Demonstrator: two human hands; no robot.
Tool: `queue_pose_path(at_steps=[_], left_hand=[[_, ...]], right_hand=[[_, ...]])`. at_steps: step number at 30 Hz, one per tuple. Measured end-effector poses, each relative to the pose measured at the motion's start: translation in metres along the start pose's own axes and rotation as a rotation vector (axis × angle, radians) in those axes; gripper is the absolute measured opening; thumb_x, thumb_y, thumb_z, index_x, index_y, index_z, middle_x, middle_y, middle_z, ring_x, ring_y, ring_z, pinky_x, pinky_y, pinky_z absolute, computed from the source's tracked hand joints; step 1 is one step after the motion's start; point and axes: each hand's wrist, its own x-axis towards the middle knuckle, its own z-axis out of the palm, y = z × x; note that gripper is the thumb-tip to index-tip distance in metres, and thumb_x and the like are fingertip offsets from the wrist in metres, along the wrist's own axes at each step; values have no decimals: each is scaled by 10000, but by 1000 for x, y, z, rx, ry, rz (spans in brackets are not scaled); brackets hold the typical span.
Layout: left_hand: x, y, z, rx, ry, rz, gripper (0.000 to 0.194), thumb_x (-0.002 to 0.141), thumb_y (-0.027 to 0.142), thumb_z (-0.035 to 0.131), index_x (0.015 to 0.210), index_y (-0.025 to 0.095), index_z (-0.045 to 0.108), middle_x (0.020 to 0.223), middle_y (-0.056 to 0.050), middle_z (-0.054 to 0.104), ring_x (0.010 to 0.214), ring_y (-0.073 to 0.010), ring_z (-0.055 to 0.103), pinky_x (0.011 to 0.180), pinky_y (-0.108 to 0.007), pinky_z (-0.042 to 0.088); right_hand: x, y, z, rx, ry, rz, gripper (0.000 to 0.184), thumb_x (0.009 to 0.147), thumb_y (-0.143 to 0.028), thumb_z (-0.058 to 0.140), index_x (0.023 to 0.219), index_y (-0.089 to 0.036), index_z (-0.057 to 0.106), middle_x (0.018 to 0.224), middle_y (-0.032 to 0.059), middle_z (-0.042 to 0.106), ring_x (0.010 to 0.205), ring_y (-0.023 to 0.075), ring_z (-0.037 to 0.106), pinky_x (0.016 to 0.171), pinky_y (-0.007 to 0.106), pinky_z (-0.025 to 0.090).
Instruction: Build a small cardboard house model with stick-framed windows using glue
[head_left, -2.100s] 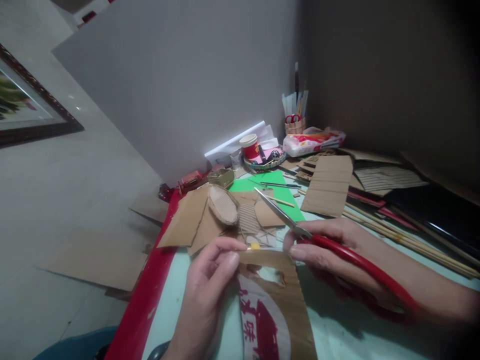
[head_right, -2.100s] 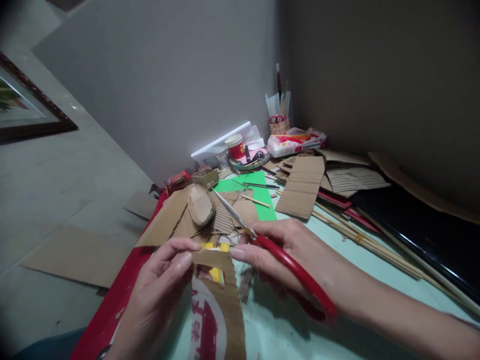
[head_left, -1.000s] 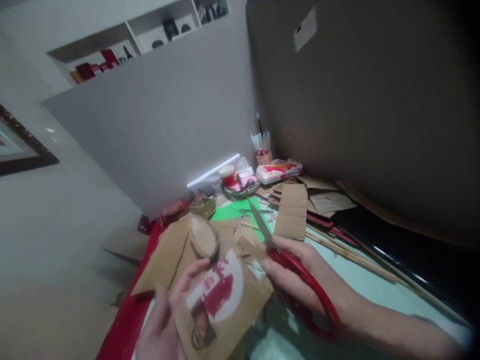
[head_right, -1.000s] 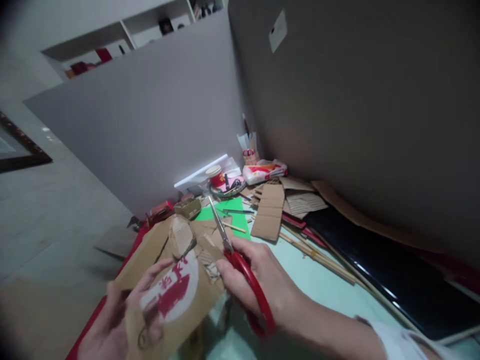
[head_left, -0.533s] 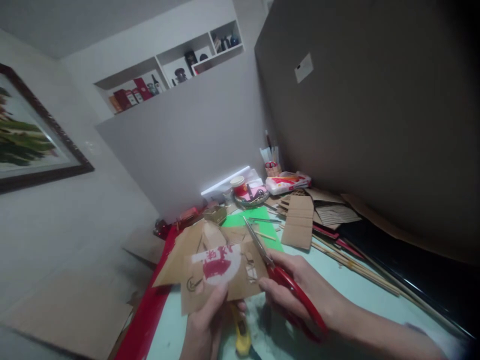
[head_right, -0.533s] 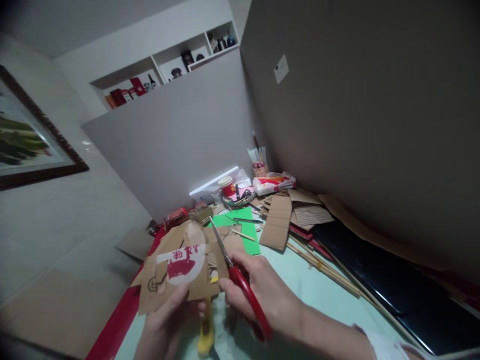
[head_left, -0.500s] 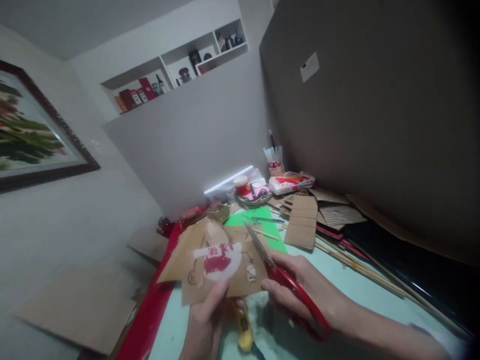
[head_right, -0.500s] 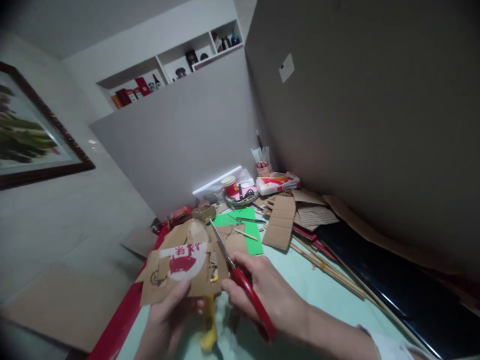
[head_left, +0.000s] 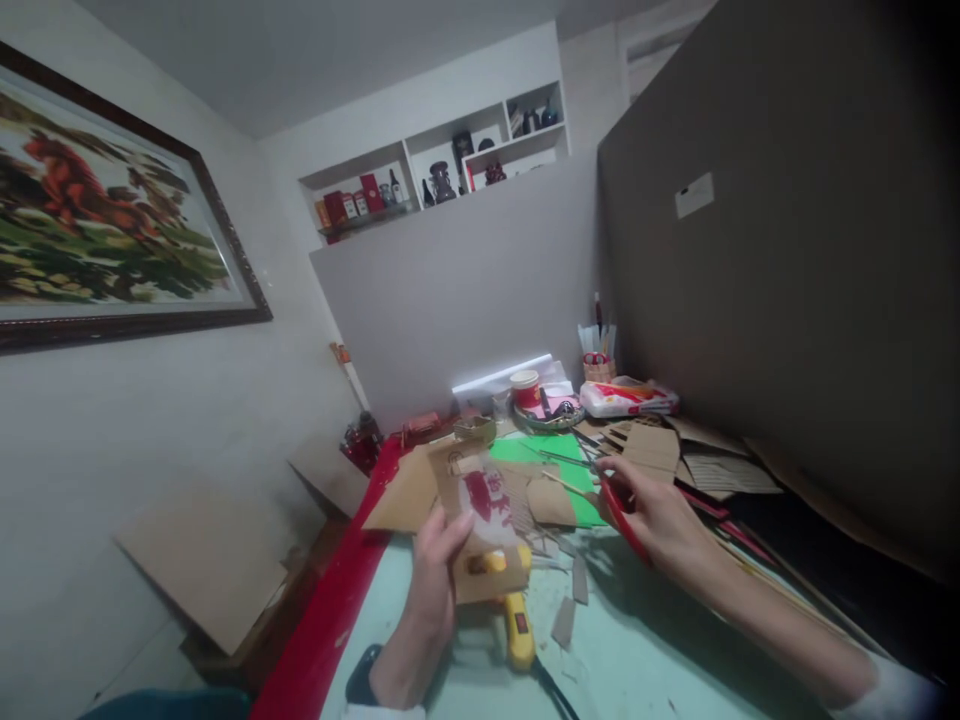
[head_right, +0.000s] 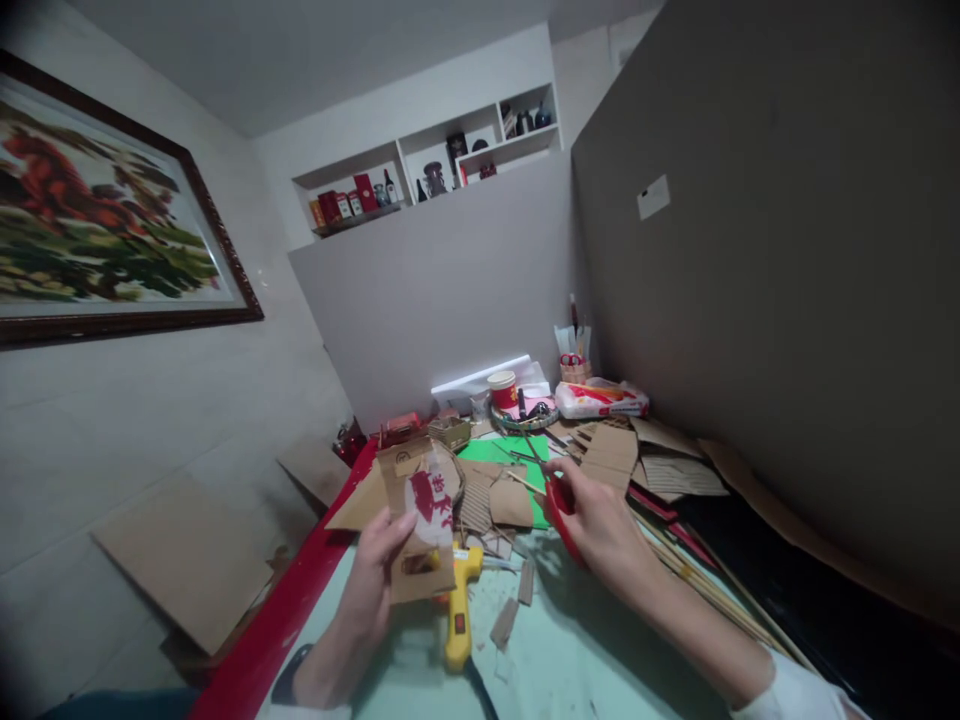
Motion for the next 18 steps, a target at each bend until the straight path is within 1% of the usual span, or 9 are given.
queue_pose_path(at_steps=[4,6,9,14,18], left_hand=[[6,2,-7,1,57,-9,227,975,322,686,1137,164,685,1072,-53,727,854,-193,712,737,-371,612],[10,0,-10,5,86,-32,261,973,323,690,1184,170,676,1137,-67,718,906,-209,714,771,-394,617],[15,-6,-13,19,87,-73,311,972,334,691,1240,178,661,1217,-86,704,975,-232,714,814,-429,621],[18,-15,-13,21,80,-116,292,978,343,682,1215,174,665,1163,-77,713,915,-214,715,772,-403,621],[11,-12,-10,-80,89,-109,315,977,337,683,1249,179,652,1207,-86,704,953,-227,715,799,-421,621]], right_hand=[[3,13,4,-118,1,-26,254,1038,-357,647,1219,-179,655,1089,56,702,882,195,698,793,385,608],[4,16,6,-162,-1,-37,255,1037,-345,652,1231,-179,655,1137,67,700,925,205,701,818,399,611],[6,19,8,-216,-2,-42,260,1035,-343,656,1235,-177,655,1163,73,697,946,212,703,827,407,613],[12,22,4,-264,-18,-51,279,1032,-346,661,1255,-178,652,1210,83,688,988,225,701,851,424,612],[14,18,3,-288,-6,-35,290,1030,-348,663,1264,-177,649,1230,87,683,1005,231,700,861,433,611]])
